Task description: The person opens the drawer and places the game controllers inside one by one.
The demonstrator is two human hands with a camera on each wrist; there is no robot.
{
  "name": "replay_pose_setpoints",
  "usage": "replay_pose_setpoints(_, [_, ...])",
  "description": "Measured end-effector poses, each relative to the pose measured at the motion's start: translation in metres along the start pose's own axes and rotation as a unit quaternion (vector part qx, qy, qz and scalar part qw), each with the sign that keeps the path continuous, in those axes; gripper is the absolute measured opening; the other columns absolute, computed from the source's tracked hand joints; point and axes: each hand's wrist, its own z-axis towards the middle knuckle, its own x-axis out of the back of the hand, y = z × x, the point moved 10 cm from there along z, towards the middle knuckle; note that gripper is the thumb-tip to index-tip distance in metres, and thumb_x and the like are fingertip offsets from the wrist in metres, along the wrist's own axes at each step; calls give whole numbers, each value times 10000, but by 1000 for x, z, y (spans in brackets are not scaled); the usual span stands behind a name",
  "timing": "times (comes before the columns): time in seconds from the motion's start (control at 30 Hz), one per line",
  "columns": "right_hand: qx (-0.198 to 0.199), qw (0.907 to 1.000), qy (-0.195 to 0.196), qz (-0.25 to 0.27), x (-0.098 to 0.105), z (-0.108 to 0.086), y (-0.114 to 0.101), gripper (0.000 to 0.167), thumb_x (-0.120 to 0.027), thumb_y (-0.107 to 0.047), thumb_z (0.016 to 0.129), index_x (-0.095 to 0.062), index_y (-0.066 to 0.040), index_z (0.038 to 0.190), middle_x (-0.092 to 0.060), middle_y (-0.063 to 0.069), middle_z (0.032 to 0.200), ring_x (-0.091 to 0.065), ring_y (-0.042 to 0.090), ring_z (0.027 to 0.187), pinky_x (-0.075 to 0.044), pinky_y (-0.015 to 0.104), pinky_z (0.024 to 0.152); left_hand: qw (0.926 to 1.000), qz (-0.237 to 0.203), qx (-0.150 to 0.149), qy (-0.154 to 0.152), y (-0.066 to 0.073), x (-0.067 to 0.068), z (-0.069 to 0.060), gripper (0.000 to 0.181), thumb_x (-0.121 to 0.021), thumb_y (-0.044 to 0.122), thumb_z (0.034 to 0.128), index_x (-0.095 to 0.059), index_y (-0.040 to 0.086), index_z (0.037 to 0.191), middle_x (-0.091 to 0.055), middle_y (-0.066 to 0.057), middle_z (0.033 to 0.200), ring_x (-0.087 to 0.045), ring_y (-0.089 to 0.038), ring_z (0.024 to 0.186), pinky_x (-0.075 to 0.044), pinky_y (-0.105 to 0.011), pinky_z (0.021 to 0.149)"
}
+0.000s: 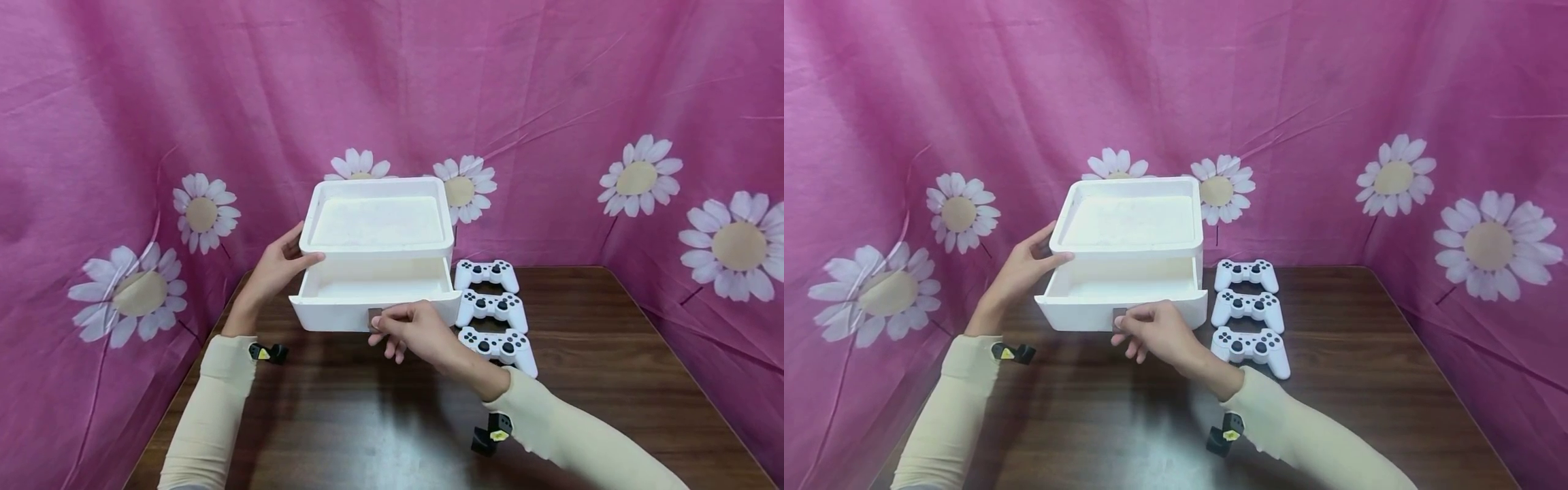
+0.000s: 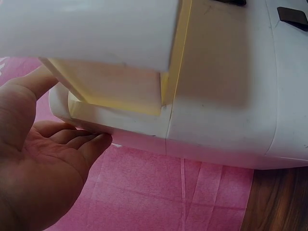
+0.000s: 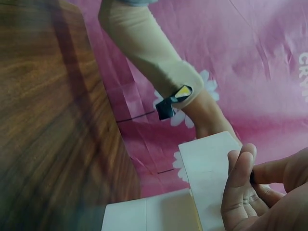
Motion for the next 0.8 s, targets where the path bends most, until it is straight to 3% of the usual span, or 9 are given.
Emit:
replay_pose_setpoints(0.27, [84,9999,-142,-21,-7,-14,1,243,-647,-123,1062,-776,79,1106,-816,179,936,-637,98,576,-533,235,521,10000,69,-34,-7,1,-1,-1,861,-794,296,986,-303,279,1693,-477,-83,1654,-529,-271,1452,-542,-424,1096])
replay_pose_setpoints(0.8, [166,9986,-511,-26,-25,-35,1,245,-646,-134,1070,-756,76,1131,-814,212,980,-701,98,573,-544,248,494,9996,212,-179,13,2,1,0,836,-790,287,989,-327,284,1685,-504,-112,1631,-566,-311,1409,-577,-287,983])
